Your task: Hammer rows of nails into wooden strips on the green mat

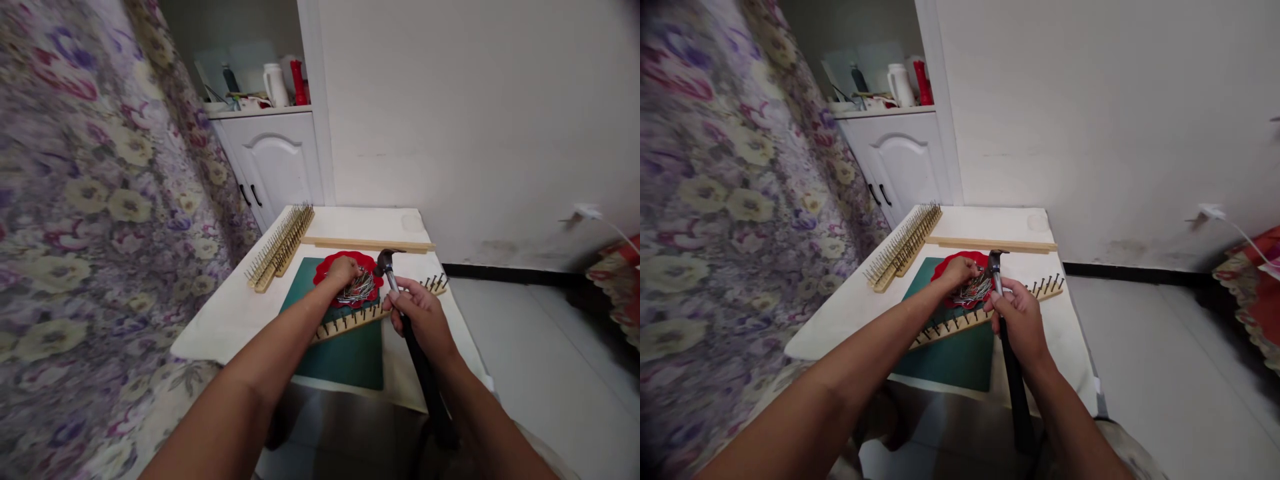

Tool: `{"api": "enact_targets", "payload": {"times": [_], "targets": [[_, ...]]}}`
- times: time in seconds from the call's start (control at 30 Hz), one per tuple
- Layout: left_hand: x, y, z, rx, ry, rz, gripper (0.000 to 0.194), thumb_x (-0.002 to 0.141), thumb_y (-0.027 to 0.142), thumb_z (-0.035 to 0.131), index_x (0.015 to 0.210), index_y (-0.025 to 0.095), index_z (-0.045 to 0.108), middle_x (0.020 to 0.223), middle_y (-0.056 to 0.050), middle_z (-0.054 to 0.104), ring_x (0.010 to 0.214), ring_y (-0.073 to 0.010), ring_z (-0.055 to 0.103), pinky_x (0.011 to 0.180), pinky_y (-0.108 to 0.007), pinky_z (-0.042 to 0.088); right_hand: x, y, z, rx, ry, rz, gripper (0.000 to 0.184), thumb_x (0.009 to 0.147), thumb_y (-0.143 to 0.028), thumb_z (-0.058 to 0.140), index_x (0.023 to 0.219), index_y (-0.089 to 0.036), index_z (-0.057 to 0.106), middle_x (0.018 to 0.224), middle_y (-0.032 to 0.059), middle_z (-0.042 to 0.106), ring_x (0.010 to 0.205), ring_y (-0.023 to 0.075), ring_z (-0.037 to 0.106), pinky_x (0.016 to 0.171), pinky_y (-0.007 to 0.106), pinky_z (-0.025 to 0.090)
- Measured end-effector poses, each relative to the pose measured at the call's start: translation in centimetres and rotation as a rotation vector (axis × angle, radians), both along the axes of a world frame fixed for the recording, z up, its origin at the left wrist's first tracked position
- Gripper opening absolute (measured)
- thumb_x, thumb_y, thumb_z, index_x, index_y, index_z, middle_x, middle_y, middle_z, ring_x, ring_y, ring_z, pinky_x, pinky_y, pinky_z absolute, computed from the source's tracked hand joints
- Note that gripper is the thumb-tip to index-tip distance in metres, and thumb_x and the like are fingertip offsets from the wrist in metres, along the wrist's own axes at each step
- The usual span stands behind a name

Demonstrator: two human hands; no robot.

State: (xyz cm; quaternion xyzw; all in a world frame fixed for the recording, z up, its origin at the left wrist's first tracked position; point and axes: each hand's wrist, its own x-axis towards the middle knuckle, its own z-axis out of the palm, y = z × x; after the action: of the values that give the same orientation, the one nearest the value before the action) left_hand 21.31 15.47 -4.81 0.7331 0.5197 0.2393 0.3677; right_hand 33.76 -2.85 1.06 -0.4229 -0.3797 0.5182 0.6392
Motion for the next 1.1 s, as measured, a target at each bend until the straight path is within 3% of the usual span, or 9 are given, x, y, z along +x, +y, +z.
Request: {"api": "enact_targets", "payload": {"times": [0.1,0.23,0.33,0.43,0.5,0.6,0.77,0.87,1.1], "targets": [[-0.4,-0.6,0.7,-0.073,-0.077,0.02,0.014,0.07,0.013,0.061,0.057,0.014,0.055,0.045,0.003,0.054,0.042,-0.0103,0.052,0.047,-0.021,0.04,-0.3,0.1,-0.3,0.009,-0.006,0.015,0.032,0.071,-0.03,0.065,0.098,-0.014,0.056,0.06,-0.0025,0.064,0.033,0.0066,0.044,0.033,0.019,0.031],[-2.2,-2.3,3.9,-0.098,-0.207,0.03,0.006,0.072,0.011,0.06,0.071,0.013,0.055,0.052,0.004,0.055,0.044,-0.0082,0.055,0.048,-0.018,0.042,-0.8,-0.1,-0.5,0.034,-0.031,0.036,0.031,0.073,-0.031,0.064,0.098,-0.015,0.056,0.06,-0.0029,0.064,0.033,0.0068,0.044,0.034,0.019,0.031],[-5.8,-4.9,6.5,-0.065,-0.304,0.05,0.011,0.071,0.018,0.064,0.075,0.013,0.055,0.057,0.004,0.057,0.051,-0.0082,0.059,0.052,-0.018,0.045,-1.0,-0.5,-0.5,0.058,-0.035,0.077,0.032,0.074,-0.031,0.064,0.1,-0.015,0.056,0.061,-0.0036,0.062,0.034,0.007,0.044,0.035,0.02,0.031],[-10.8,-8.6,7.3,0.003,-0.477,0.071,0.018,0.066,0.024,0.069,0.072,0.013,0.056,0.063,0.002,0.061,0.058,-0.0109,0.062,0.056,-0.02,0.048,-1.4,-0.9,-0.6,0.066,-0.037,0.124,0.034,0.075,-0.033,0.063,0.103,-0.016,0.056,0.061,-0.0037,0.061,0.035,0.0072,0.044,0.036,0.02,0.031],[-13.8,-11.3,6.4,0.031,-0.495,0.168,0.021,0.066,0.029,0.07,0.071,0.013,0.058,0.063,0.001,0.061,0.058,-0.0112,0.061,0.056,-0.02,0.047,-1.7,-1.0,-0.7,0.059,-0.054,0.147,0.035,0.075,-0.033,0.064,0.104,-0.016,0.056,0.062,-0.0031,0.061,0.036,0.0075,0.044,0.035,0.021,0.031],[-16.3,-14.3,3.3,-0.013,-0.536,0.303,0.025,0.066,0.034,0.069,0.073,0.014,0.058,0.061,0.001,0.062,0.056,-0.0119,0.06,0.056,-0.022,0.047,-2.2,-1.1,-1.2,0.047,-0.079,0.17,0.035,0.075,-0.034,0.065,0.104,-0.017,0.056,0.064,-0.002,0.063,0.036,0.008,0.044,0.035,0.021,0.031],[-16.4,-16.4,-1.2,0.04,-0.481,0.347,0.021,0.069,0.035,0.065,0.075,0.015,0.06,0.061,0.003,0.061,0.057,-0.0109,0.056,0.058,-0.021,0.045,-3.3,-1.5,-1.5,0.05,-0.124,0.212,0.033,0.077,-0.034,0.064,0.103,-0.017,0.055,0.064,-0.0017,0.063,0.036,0.0084,0.045,0.035,0.021,0.031],[-16.0,-16.8,-2.0,0.112,-0.36,0.354,0.017,0.072,0.032,0.062,0.074,0.015,0.062,0.061,0.004,0.059,0.057,-0.0098,0.052,0.055,-0.019,0.04,-3.9,-1.9,-1.3,0.049,-0.148,0.234,0.03,0.078,-0.032,0.063,0.104,-0.017,0.055,0.064,-0.0028,0.062,0.036,0.0082,0.045,0.036,0.021,0.031],[-15.9,-16.9,-2.0,0.153,-0.24,0.333,0.015,0.074,0.03,0.058,0.071,0.017,0.064,0.062,0.003,0.059,0.06,-0.0108,0.051,0.055,-0.018,0.037,-4.9,-2.4,-1.5,0.021,-0.171,0.274,0.034,0.078,-0.036,0.063,0.106,-0.018,0.054,0.064,-0.0027,0.061,0.036,0.0085,0.044,0.036,0.021,0.032]]}}
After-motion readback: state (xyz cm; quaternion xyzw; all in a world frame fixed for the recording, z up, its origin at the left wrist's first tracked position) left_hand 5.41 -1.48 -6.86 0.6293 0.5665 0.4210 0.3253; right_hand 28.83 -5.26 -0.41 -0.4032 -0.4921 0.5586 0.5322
